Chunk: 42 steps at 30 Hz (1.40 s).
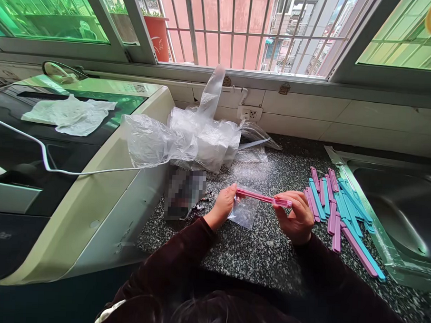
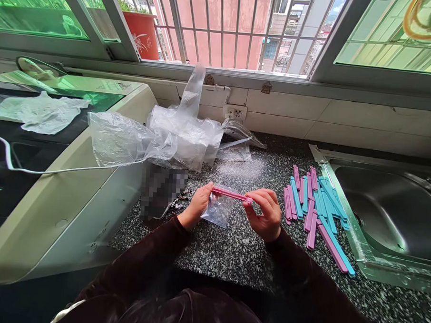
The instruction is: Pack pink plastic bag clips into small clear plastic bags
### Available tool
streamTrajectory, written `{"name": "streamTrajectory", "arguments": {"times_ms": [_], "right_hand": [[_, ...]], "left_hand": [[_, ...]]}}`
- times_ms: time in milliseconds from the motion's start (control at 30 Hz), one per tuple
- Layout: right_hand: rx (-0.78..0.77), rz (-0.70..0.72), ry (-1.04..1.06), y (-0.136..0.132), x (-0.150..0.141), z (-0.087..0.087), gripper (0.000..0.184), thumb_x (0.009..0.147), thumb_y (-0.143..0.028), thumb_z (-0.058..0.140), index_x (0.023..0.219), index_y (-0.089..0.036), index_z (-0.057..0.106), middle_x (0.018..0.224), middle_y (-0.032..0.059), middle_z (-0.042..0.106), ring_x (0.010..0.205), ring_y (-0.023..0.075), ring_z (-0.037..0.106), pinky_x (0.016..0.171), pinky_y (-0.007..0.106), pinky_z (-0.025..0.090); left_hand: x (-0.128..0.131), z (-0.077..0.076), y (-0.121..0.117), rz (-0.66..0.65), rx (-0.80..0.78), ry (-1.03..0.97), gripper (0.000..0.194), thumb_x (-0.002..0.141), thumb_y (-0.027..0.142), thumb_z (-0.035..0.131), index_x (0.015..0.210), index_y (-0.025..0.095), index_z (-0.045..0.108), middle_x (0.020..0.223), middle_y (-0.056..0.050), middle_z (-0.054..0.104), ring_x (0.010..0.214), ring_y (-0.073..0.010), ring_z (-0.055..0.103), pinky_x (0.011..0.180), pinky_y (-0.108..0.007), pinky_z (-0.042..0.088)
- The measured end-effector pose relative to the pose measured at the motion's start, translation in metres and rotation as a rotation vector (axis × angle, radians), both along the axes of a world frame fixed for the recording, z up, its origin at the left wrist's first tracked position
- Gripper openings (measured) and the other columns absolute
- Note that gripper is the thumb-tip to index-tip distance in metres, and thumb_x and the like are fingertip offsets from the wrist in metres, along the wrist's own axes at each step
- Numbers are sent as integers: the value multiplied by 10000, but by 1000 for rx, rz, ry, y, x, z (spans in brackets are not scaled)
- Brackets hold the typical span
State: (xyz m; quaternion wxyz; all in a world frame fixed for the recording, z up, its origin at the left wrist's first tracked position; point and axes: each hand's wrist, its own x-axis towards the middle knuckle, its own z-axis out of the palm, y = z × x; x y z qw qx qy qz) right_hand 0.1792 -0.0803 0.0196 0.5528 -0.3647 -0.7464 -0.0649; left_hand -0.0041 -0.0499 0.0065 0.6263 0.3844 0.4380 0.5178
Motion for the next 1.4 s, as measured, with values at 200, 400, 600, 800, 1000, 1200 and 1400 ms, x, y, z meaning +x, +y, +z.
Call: {"name": "streamTrajectory", "arguments": {"times_ms": [200,400,600,800,1000,1200,1400], "right_hand": [[13,-6,32,1,2,1,228,737,-117,630,929,-234,591,781,27,665,745,192,597,666,379,505],[15,-7,72,2,3,0,186,766,-174,610,940,-237,584,793,24,669,748,195,619,668,385,507],[-20,-9,108,2,4,-1,157,776,-169,588,923,-221,587,778,34,654,741,201,611,653,398,512],[-67,16,185,4,7,-7,130,786,-185,570,907,-212,608,799,45,631,760,205,594,670,406,498],[-111,16,202,5,6,-5,105,803,-194,545,882,-207,613,786,46,622,752,200,579,686,403,480],[-205,76,311,4,2,-8,100,819,-196,534,901,-202,590,802,44,599,752,185,572,669,360,476],[-271,73,361,4,2,-15,93,817,-220,544,901,-206,579,823,39,585,780,182,573,698,350,481]], "left_hand": [[-1,2,0,12,-3,-36,446,729,531,586,523,137,545,486,14,514,463,-78,399,494,-228,308],[-5,1,0,28,-10,-2,470,730,570,563,556,133,553,463,23,465,438,-78,377,464,-234,287],[-5,4,0,54,-35,-16,471,740,574,547,554,141,536,469,18,471,442,-84,383,467,-239,304],[-5,4,2,90,-68,-57,477,737,576,545,540,142,531,462,22,473,435,-82,388,465,-235,308],[-8,-1,3,84,-48,-39,476,766,555,520,540,138,563,440,15,482,417,-86,391,459,-239,289],[-8,-3,6,92,-82,-75,477,797,524,482,514,144,538,443,16,482,423,-85,400,469,-235,301],[-8,6,5,116,-97,-45,484,780,527,505,484,144,518,419,24,458,404,-79,378,454,-233,290]]}}
